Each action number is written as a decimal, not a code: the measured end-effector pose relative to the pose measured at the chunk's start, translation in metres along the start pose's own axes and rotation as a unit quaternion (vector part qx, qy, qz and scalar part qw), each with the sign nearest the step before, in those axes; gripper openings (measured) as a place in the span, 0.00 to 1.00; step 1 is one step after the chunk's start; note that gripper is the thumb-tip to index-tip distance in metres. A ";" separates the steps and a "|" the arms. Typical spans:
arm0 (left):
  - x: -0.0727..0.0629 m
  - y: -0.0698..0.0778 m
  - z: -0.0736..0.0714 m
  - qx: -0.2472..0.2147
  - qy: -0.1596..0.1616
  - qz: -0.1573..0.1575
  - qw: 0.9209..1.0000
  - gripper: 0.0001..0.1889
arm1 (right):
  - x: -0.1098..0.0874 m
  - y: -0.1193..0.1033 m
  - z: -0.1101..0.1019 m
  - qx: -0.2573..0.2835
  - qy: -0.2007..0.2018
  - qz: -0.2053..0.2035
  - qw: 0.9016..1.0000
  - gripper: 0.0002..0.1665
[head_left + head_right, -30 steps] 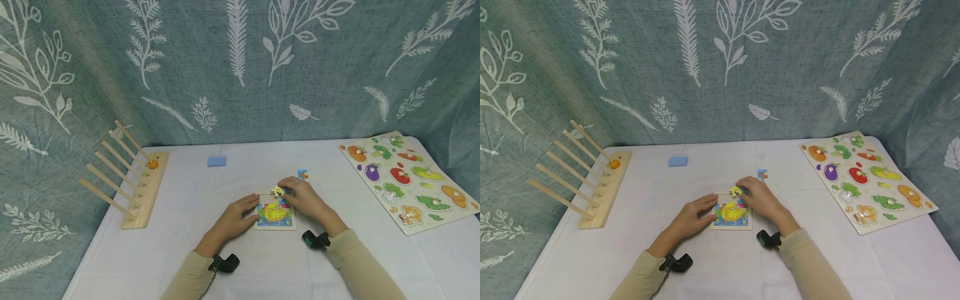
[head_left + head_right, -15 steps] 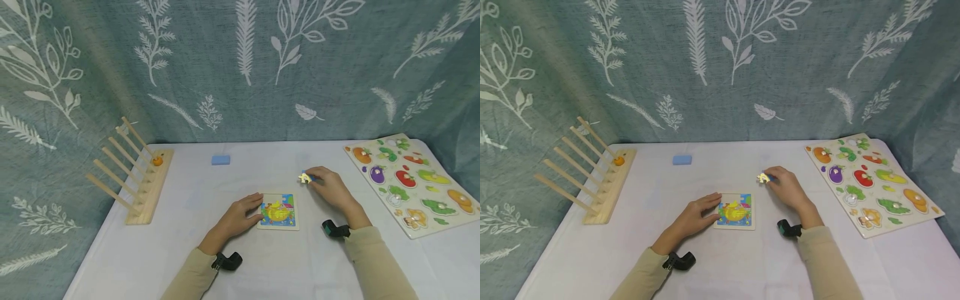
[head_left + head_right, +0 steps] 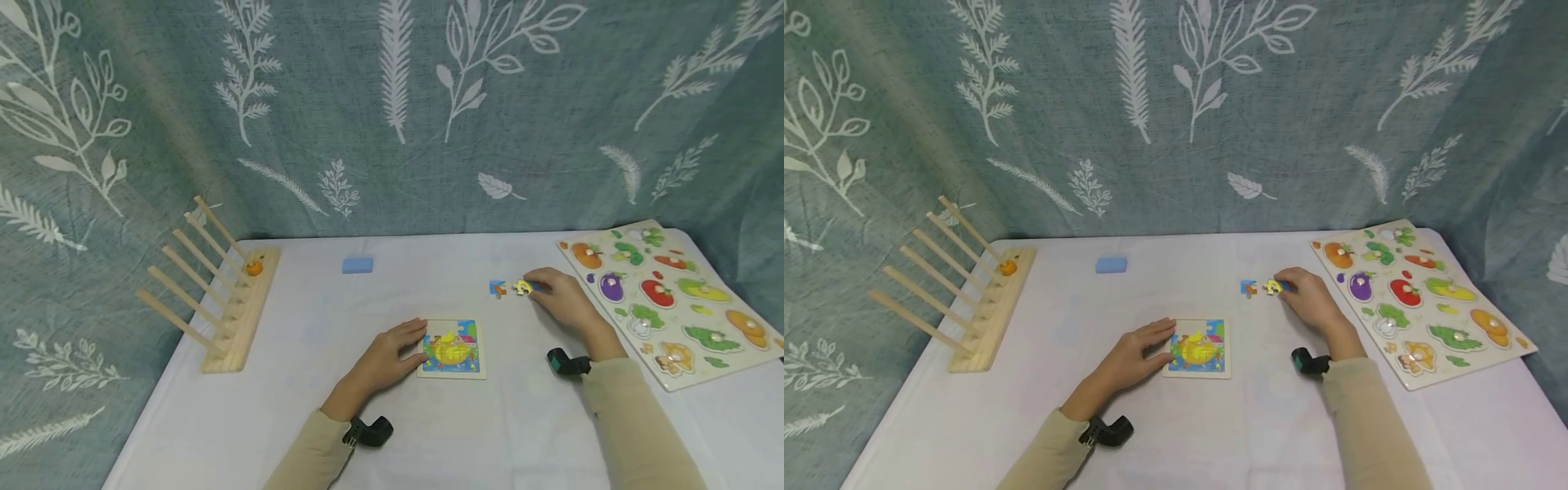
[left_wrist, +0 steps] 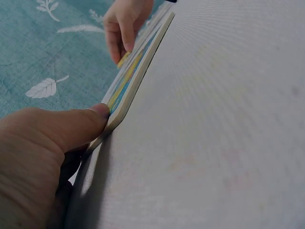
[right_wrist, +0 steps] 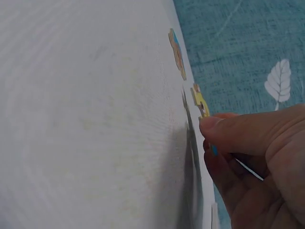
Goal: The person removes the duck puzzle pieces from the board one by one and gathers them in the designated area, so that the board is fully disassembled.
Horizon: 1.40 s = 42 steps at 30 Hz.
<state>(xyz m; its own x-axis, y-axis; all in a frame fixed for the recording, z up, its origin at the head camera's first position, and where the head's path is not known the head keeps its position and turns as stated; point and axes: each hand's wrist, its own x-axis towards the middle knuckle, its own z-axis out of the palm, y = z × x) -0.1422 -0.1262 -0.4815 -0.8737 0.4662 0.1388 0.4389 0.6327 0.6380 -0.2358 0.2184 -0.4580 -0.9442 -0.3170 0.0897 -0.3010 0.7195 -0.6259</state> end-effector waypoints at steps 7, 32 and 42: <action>-0.001 0.000 0.000 -0.002 0.003 0.001 1.000 0.28 | 0.004 0.002 0.004 -0.013 -0.010 -0.003 1.000 0.19; -0.003 0.003 -0.001 0.006 0.007 0.018 1.000 0.28 | -0.015 -0.010 0.005 0.057 0.003 0.009 0.998 0.27; -0.001 0.000 -0.001 0.009 0.011 0.025 1.000 0.27 | -0.014 -0.047 0.020 0.108 -0.052 -0.018 0.993 0.23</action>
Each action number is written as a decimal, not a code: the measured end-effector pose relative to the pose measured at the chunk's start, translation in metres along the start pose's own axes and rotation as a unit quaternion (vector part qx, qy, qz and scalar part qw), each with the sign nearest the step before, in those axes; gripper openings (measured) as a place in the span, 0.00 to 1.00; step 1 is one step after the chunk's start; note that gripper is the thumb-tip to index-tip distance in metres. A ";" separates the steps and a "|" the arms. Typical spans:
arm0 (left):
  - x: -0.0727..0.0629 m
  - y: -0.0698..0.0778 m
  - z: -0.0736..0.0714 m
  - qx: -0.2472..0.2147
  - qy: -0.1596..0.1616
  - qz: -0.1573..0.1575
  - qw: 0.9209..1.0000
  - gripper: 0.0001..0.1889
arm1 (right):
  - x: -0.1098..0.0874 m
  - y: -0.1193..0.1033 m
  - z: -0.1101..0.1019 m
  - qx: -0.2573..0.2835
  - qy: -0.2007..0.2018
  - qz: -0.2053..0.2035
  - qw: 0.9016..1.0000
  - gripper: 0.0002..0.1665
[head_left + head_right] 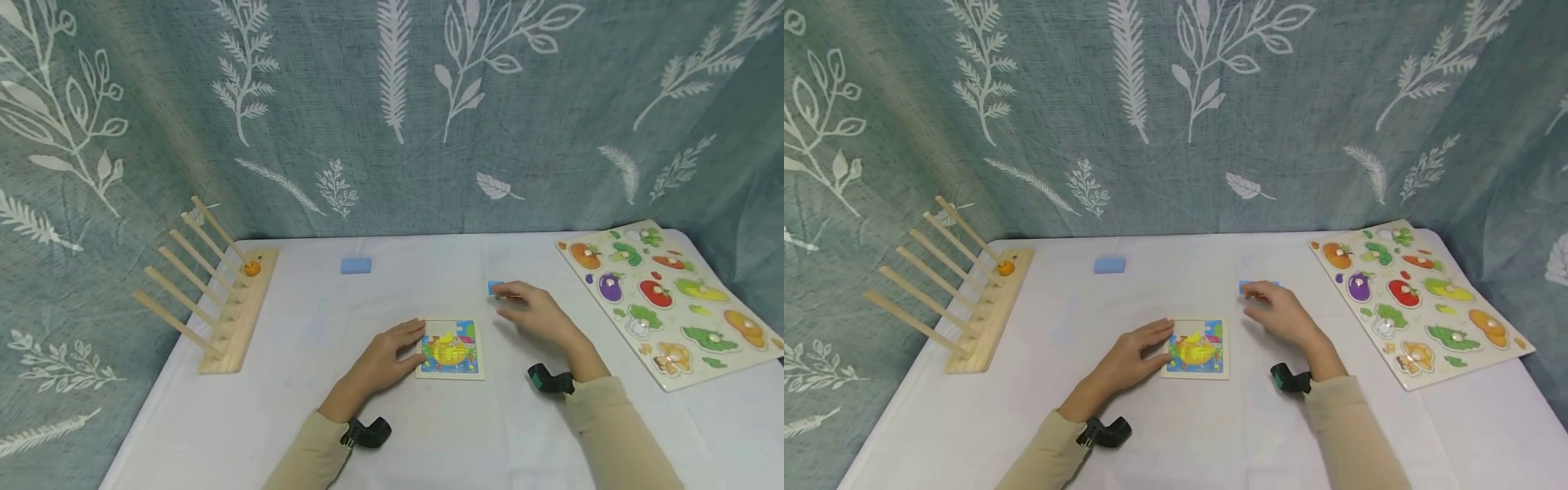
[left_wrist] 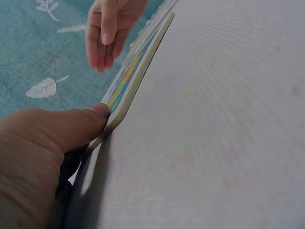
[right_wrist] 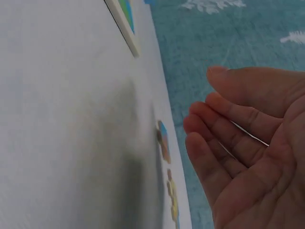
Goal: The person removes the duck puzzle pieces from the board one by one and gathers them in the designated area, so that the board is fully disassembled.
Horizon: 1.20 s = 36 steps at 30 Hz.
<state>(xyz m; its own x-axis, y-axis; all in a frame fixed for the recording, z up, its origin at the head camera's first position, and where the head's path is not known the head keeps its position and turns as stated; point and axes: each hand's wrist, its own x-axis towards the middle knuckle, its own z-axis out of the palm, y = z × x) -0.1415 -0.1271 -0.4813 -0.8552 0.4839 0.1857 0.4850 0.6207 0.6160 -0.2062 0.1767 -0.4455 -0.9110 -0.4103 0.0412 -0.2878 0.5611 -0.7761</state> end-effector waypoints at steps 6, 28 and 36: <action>0.000 0.001 0.000 -0.004 -0.001 -0.010 1.000 0.28 | 0.001 -0.004 0.018 0.015 -0.033 -0.028 0.999 0.23; 0.000 0.001 0.000 -0.006 -0.004 -0.016 1.000 0.27 | 0.003 -0.013 0.048 -0.033 -0.089 -0.096 0.991 0.20; 0.001 0.001 0.000 -0.004 -0.007 -0.014 1.000 0.27 | 0.001 -0.016 0.047 -0.055 -0.098 -0.109 0.988 0.18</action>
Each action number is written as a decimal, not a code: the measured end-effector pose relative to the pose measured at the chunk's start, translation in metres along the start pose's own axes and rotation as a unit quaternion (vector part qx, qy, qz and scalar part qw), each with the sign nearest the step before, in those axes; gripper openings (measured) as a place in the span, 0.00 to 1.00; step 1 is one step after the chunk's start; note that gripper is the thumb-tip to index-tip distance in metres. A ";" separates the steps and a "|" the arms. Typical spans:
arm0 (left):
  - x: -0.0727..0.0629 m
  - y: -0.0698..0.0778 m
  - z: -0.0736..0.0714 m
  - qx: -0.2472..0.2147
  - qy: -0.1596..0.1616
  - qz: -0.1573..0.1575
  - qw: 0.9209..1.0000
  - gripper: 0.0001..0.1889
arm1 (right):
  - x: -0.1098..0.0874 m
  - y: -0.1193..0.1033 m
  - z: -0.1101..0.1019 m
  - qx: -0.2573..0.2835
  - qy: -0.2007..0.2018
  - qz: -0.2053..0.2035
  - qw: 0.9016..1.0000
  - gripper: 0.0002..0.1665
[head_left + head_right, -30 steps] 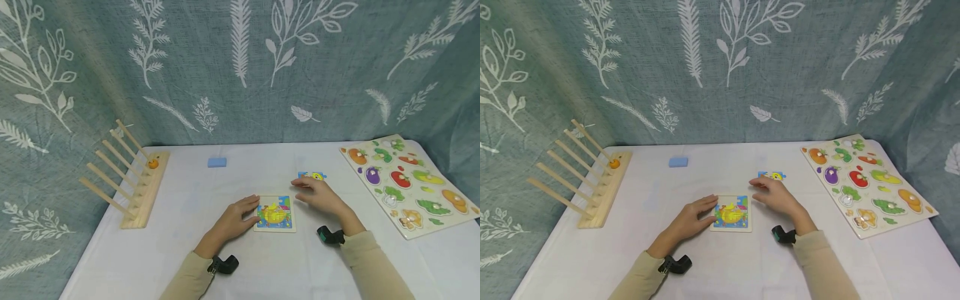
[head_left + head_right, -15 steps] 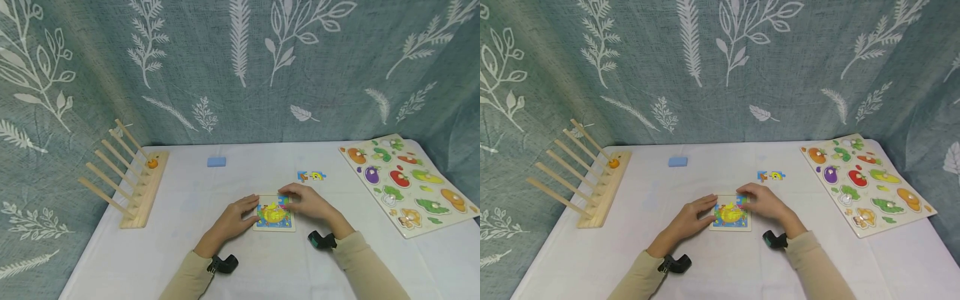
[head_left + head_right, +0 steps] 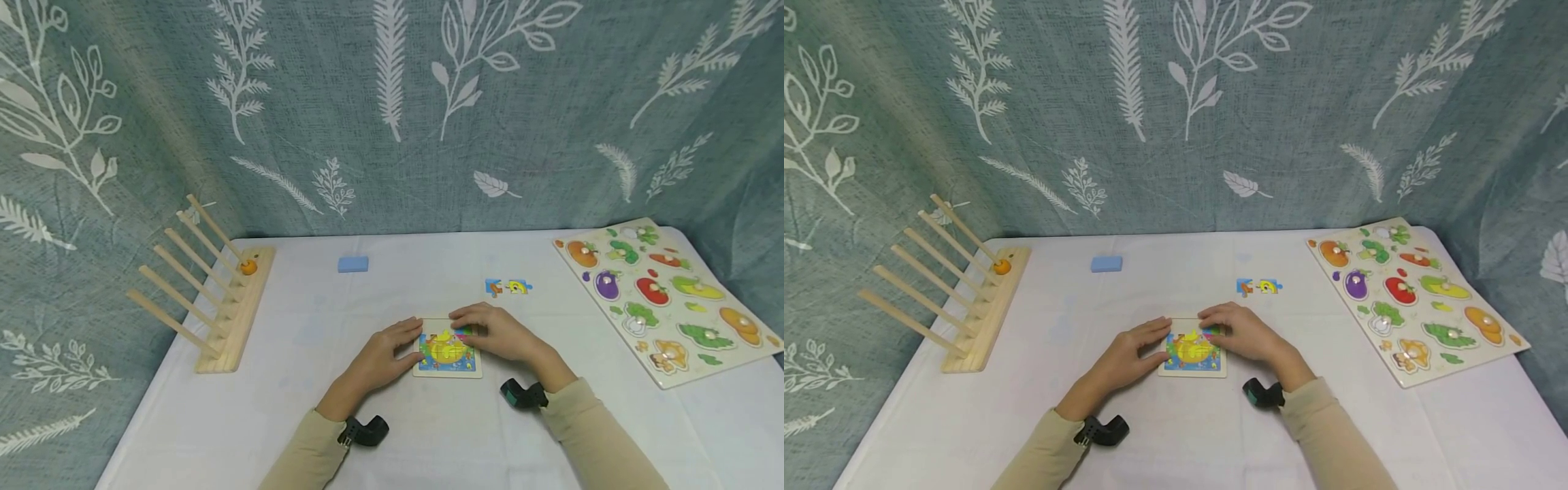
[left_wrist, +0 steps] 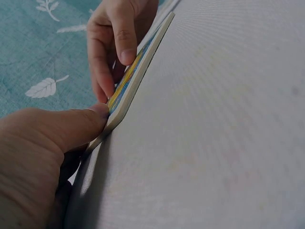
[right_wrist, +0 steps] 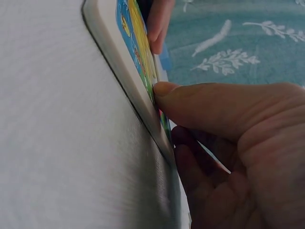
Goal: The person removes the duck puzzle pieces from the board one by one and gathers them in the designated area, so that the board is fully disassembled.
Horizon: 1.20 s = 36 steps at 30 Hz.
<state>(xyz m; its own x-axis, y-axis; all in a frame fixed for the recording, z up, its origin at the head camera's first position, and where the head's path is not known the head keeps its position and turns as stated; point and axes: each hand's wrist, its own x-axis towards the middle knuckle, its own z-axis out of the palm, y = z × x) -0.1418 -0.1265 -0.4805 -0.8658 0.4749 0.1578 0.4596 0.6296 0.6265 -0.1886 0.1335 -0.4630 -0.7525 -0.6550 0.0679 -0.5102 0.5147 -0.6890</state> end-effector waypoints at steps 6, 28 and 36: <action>0.000 0.000 0.000 -0.002 0.001 0.001 1.000 0.27 | 0.001 0.001 0.001 -0.011 -0.007 -0.006 1.000 0.15; 0.000 -0.001 0.001 -0.004 0.009 0.008 1.000 0.27 | 0.002 0.005 0.002 0.035 0.000 0.019 0.999 0.27; 0.000 0.000 0.000 -0.006 0.008 0.012 1.000 0.28 | 0.002 0.011 0.004 0.063 0.014 0.016 0.998 0.20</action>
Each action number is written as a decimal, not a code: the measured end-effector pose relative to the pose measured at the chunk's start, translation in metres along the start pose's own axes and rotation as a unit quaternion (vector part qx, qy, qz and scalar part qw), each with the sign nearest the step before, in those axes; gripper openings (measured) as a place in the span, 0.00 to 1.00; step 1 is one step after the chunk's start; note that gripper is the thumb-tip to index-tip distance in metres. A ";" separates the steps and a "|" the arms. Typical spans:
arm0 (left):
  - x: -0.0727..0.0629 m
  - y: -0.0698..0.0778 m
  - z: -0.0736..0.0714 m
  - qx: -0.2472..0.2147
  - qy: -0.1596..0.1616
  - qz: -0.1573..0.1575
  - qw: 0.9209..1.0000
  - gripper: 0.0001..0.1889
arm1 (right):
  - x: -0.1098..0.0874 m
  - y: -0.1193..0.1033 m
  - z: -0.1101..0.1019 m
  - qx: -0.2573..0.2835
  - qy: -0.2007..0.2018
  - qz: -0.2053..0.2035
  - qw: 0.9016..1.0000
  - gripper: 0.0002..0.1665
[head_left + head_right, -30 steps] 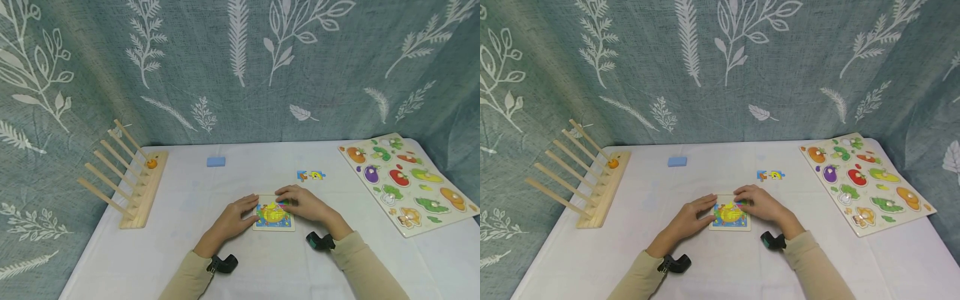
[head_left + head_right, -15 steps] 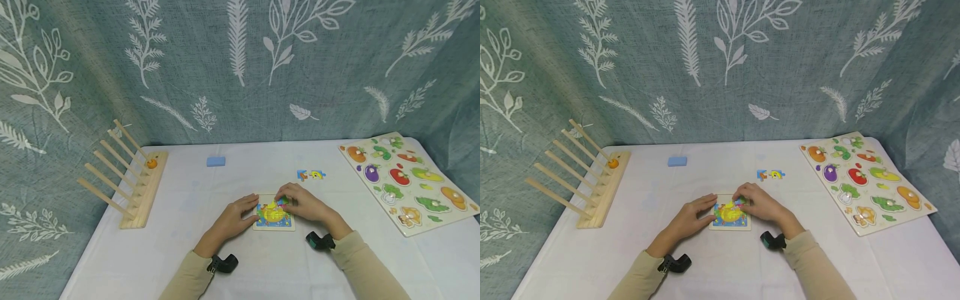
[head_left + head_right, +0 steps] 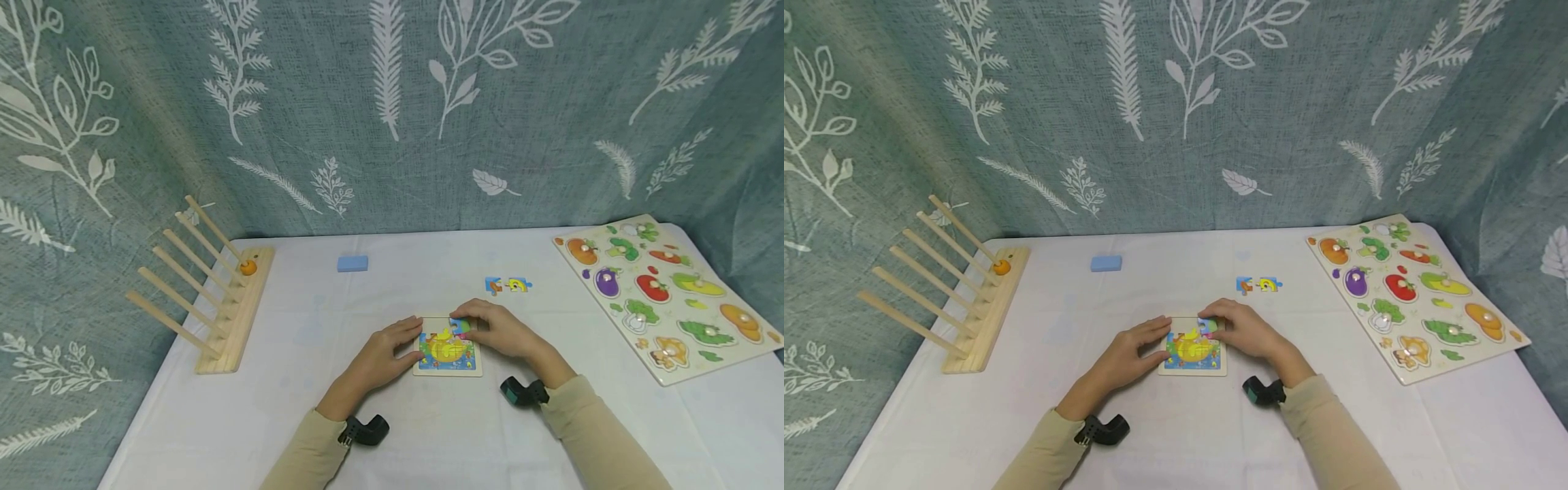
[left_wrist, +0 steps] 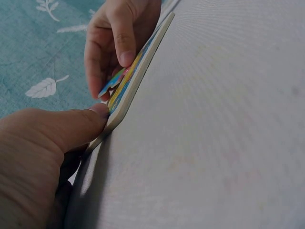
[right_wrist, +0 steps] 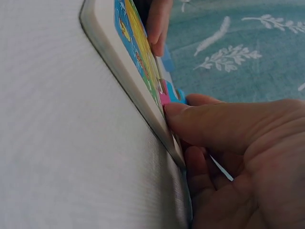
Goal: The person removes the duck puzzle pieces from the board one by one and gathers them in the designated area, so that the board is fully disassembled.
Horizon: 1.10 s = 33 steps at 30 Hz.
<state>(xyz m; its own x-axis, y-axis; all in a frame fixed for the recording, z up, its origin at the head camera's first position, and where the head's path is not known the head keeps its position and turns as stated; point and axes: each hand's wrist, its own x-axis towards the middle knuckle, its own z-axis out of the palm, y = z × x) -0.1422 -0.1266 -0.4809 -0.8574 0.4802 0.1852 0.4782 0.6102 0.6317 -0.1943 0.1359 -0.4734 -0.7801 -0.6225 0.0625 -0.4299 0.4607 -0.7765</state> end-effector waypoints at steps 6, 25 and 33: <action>0.000 0.000 0.000 0.005 0.003 0.000 1.000 0.28 | 0.001 0.003 0.001 0.018 0.008 0.002 1.000 0.19; 0.000 0.000 0.000 0.005 0.008 0.008 1.000 0.28 | 0.000 0.000 0.001 -0.007 0.041 0.003 0.999 0.18; 0.000 -0.001 0.001 0.004 0.006 0.003 1.000 0.28 | -0.001 -0.001 -0.001 -0.016 0.059 0.008 0.998 0.19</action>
<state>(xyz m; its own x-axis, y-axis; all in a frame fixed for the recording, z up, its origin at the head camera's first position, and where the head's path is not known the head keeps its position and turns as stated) -0.1423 -0.1264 -0.4824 -0.8573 0.4752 0.1983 0.4842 0.6133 0.6240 -0.1938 0.1362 -0.4724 -0.8345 -0.5366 0.1253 -0.4300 0.4919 -0.7571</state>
